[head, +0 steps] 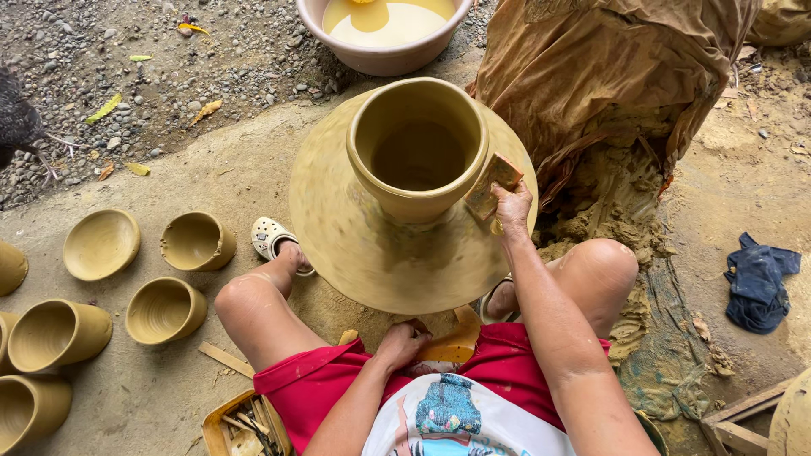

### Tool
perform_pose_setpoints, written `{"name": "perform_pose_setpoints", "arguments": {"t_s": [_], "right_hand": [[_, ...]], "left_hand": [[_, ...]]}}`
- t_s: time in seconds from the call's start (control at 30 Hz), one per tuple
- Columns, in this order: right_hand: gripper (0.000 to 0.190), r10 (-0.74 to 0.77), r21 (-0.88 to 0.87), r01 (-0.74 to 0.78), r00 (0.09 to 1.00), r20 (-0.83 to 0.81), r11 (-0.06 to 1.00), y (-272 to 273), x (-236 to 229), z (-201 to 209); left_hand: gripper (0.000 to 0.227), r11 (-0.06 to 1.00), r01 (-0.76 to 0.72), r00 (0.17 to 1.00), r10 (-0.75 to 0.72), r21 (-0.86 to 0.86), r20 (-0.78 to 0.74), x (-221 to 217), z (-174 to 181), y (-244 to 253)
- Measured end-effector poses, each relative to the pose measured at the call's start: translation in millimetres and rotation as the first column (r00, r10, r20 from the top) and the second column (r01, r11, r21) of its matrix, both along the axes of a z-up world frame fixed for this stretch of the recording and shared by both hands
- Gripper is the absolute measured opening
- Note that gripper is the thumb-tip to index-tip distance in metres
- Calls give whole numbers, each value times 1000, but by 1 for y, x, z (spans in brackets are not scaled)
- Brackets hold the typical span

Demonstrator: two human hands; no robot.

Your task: The person smooths the interior and exterior of a clay pot on a rotating potter's wheel using a wet sponge and then attaches a small handle to the side of the pot.

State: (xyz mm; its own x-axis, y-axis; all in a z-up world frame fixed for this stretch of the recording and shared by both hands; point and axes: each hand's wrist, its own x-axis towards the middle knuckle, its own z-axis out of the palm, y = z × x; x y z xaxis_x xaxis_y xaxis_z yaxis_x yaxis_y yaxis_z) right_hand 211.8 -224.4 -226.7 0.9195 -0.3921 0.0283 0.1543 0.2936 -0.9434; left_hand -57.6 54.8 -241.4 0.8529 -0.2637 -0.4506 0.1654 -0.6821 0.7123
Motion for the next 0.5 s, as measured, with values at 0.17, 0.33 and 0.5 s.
{"name": "perform_pose_setpoints", "arguments": {"t_s": [0.17,0.33,0.5], "right_hand": [[28,-6,2,6,999,-32,1000,-1,0,2],[33,-12,72,13,1000,-14,997,1,1,4],[34,-8,49,11,999,-46,999,2,-2,8]], "left_hand": [[39,1000,3,1000,-3,-5,22,0,-4,0],[42,1000,-1,999,1,-9,37,0,-8,1],[42,999,38,999,-39,31,17,0,-11,1]]}}
